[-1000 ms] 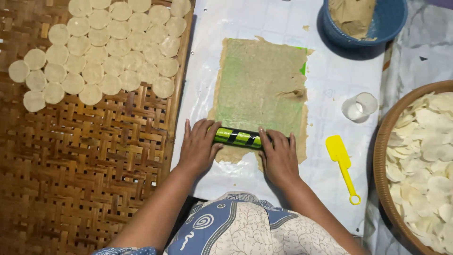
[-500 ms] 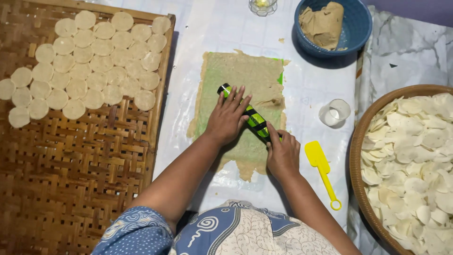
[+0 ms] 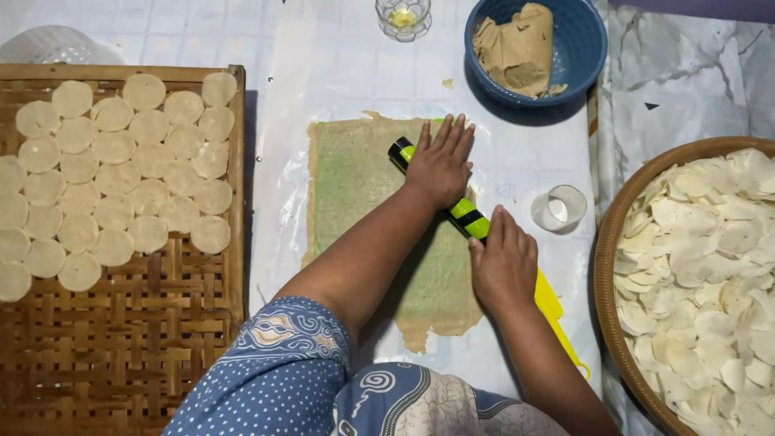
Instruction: Flattening and spreading dough on a plastic-covered surface to prepare for cutting snack shapes.
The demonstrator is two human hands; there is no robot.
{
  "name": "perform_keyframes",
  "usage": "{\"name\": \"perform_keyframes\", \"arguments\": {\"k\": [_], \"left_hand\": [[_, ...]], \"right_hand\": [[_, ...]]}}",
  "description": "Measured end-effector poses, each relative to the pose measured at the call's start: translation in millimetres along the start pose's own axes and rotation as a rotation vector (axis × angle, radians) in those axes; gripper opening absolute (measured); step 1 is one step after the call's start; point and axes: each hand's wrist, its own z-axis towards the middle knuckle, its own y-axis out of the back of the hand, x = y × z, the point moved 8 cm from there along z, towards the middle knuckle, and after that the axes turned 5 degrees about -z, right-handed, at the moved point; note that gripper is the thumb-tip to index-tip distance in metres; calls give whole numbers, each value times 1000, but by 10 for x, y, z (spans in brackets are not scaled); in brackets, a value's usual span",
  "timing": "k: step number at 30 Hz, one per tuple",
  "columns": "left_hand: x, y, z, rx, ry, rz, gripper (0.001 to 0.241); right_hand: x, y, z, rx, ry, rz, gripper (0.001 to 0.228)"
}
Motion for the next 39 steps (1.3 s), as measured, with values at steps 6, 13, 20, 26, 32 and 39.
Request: {"name": "perform_keyframes", "arguments": {"k": [6,13,20,26,32,39], "left_hand": [[89,100,153,-101,9,-276,64],[458,503,-1149,-438,65,-447,55],[530,27,-1614,-353,136,-210,58],[727,18,-1024,-354,135,-156,61],[951,11,-253,-266,221,-139,67],[548,351,-900,-295,146,-231,65]], "right_hand": [[-212,-147,157,-4,15,-50,75],[146,46,-35,-139,245,-73,71],[183,-35,131,-149,113,-73,74],[2,-105,799,-90,-23,-64,82],[-262,-277,1445,-11,-107,-66,79],[513,248,557,-161,75,76,65]]}}
